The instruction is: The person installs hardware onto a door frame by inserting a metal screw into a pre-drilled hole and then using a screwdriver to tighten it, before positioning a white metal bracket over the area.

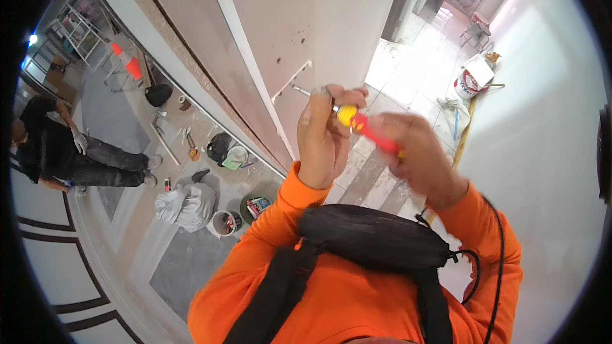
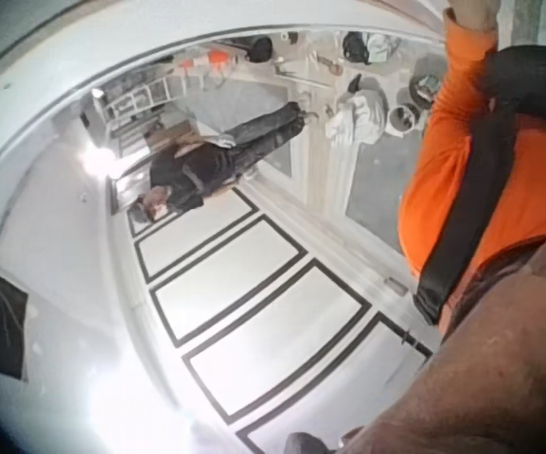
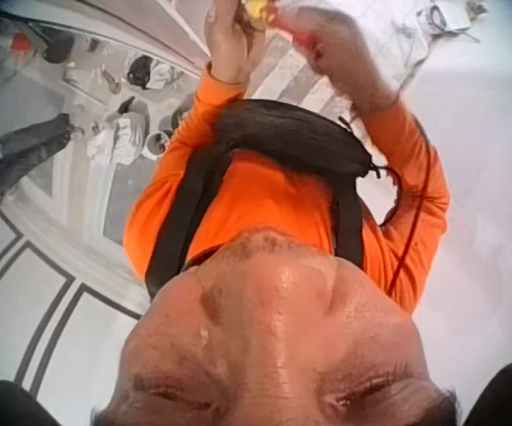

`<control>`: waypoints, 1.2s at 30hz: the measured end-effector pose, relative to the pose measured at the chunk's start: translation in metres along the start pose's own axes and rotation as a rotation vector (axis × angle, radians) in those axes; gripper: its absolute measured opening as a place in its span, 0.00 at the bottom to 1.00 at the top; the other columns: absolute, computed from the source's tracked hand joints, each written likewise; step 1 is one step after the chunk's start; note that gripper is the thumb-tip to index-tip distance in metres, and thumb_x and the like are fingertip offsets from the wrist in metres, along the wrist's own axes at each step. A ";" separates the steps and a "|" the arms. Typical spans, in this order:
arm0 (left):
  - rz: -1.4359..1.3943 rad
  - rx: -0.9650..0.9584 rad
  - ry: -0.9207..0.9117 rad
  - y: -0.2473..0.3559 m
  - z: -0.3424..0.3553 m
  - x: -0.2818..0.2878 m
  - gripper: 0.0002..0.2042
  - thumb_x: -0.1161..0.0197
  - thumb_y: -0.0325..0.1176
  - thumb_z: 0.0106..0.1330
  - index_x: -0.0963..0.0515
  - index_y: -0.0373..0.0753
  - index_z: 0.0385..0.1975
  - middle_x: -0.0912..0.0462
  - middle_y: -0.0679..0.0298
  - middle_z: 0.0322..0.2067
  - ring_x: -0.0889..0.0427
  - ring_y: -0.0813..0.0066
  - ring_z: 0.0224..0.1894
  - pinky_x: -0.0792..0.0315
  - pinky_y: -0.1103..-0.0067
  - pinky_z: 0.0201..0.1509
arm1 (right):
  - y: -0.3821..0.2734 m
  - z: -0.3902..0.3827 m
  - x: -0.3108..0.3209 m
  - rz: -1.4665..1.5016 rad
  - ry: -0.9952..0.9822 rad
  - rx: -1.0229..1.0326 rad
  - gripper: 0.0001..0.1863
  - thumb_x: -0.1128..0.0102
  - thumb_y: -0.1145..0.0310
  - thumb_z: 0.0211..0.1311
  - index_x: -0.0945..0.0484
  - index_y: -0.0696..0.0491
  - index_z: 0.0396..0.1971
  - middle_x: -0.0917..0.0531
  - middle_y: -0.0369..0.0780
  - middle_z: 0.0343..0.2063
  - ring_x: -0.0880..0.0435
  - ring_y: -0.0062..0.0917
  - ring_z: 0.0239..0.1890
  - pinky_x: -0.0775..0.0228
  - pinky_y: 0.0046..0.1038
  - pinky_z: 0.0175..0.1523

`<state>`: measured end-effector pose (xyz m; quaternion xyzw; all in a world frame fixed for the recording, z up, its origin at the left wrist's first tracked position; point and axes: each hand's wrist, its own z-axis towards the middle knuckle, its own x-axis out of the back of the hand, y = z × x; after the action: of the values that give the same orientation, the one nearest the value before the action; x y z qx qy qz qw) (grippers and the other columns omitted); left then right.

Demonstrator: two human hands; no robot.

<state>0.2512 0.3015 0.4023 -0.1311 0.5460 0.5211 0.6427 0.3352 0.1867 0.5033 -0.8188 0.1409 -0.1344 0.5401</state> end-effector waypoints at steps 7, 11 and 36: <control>-0.033 -0.020 0.057 0.003 0.002 0.002 0.15 0.54 0.43 0.77 0.25 0.38 0.44 0.17 0.62 0.33 0.21 0.66 0.51 0.29 0.72 0.58 | 0.029 0.016 0.012 -1.506 0.516 1.250 0.19 0.36 0.65 0.56 0.20 0.53 0.49 0.31 0.33 0.24 0.28 0.19 0.23 0.33 0.19 0.25; -0.209 0.083 -0.064 0.000 -0.001 0.003 0.16 0.56 0.44 0.78 0.26 0.38 0.45 0.18 0.60 0.35 0.22 0.65 0.52 0.29 0.71 0.59 | 0.031 0.017 0.017 -1.613 0.533 1.353 0.20 0.37 0.66 0.58 0.21 0.54 0.51 0.32 0.33 0.22 0.29 0.18 0.21 0.33 0.19 0.25; -0.036 0.063 -0.087 0.002 -0.003 0.001 0.17 0.58 0.46 0.78 0.25 0.42 0.45 0.17 0.62 0.40 0.22 0.61 0.54 0.31 0.68 0.63 | 0.002 -0.006 -0.015 -0.170 0.224 0.221 0.18 0.35 0.66 0.59 0.20 0.55 0.48 0.24 0.39 0.24 0.30 0.15 0.19 0.36 0.20 0.25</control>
<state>0.2475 0.3006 0.4011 -0.0976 0.5313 0.4972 0.6790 0.3187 0.1866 0.5031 -0.7432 0.1149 -0.2848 0.5944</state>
